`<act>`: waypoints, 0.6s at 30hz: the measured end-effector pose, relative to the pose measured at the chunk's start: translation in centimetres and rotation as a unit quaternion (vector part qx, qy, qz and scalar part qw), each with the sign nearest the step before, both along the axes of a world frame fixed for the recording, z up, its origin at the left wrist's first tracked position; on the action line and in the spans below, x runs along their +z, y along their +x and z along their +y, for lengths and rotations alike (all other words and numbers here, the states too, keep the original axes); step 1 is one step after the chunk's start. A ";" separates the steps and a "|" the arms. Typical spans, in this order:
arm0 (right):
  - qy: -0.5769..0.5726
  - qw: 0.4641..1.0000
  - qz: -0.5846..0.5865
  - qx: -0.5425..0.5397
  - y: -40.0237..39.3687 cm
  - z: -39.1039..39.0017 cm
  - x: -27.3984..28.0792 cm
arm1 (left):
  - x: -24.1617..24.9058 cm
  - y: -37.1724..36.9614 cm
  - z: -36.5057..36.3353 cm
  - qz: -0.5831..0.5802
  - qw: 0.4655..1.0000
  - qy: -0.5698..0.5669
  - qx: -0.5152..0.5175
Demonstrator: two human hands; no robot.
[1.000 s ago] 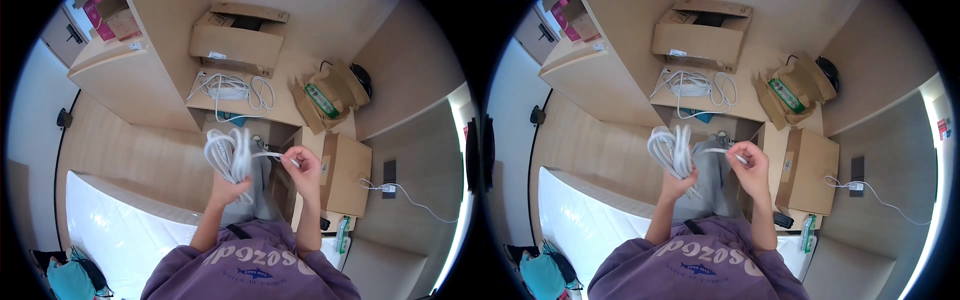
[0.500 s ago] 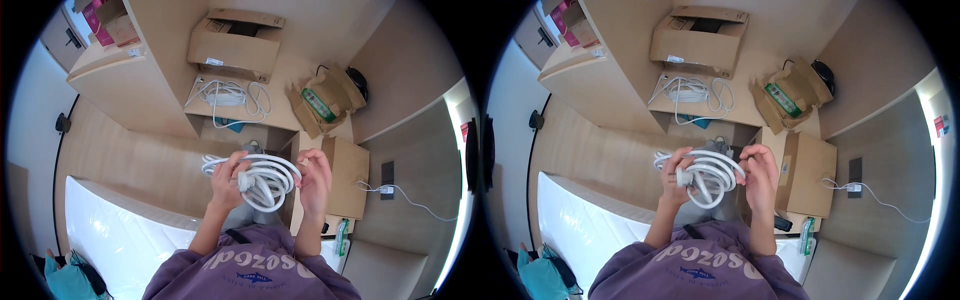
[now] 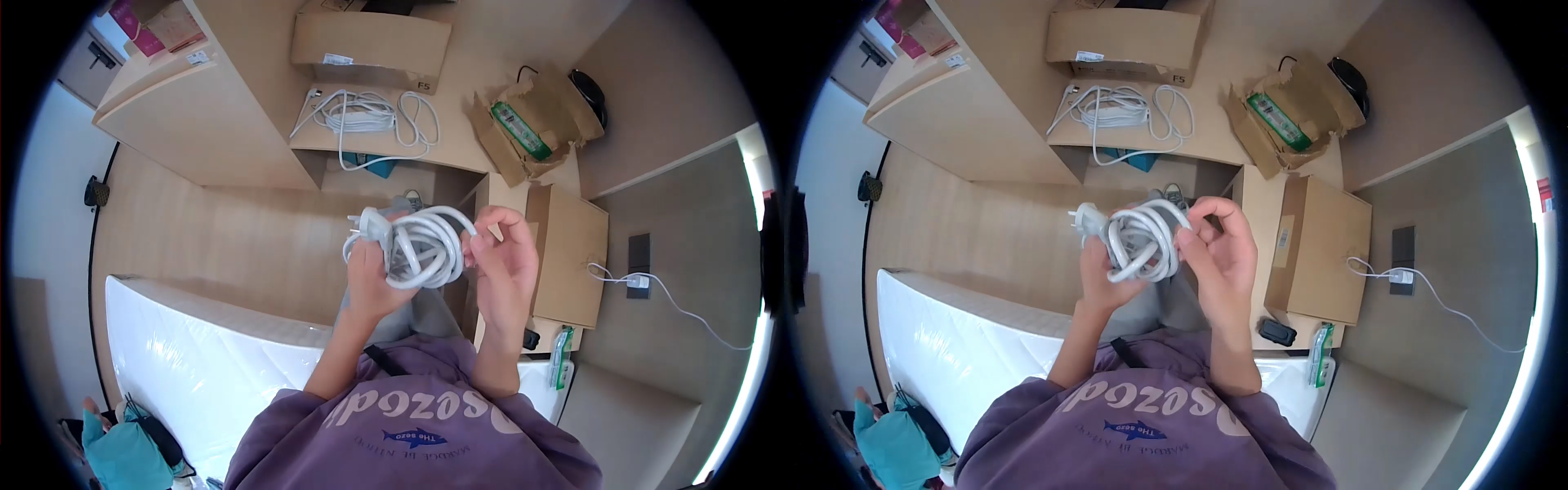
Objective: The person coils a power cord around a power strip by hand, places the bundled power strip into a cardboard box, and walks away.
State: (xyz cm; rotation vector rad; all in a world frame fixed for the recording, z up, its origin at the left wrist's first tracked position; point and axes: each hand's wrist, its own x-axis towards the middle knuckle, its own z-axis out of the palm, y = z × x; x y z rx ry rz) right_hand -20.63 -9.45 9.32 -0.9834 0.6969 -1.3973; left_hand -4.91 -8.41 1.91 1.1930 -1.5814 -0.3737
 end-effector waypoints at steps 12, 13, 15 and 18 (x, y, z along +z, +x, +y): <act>0.077 0.968 -0.237 -0.011 1.1 1.0 -1.4 | -1.6 -2.5 0.6 0.195 0.967 0.159 -0.035; 0.078 0.973 -0.219 -0.007 1.0 1.0 -1.4 | -1.1 -2.5 0.6 0.187 0.970 0.148 -0.037; 0.079 0.980 -0.183 0.005 0.8 0.9 -1.1 | -1.0 -2.2 0.4 0.170 0.975 0.135 -0.035; 0.057 0.982 -0.181 -0.014 1.3 0.9 -1.0 | -1.3 -1.8 0.3 0.171 0.975 0.142 -0.026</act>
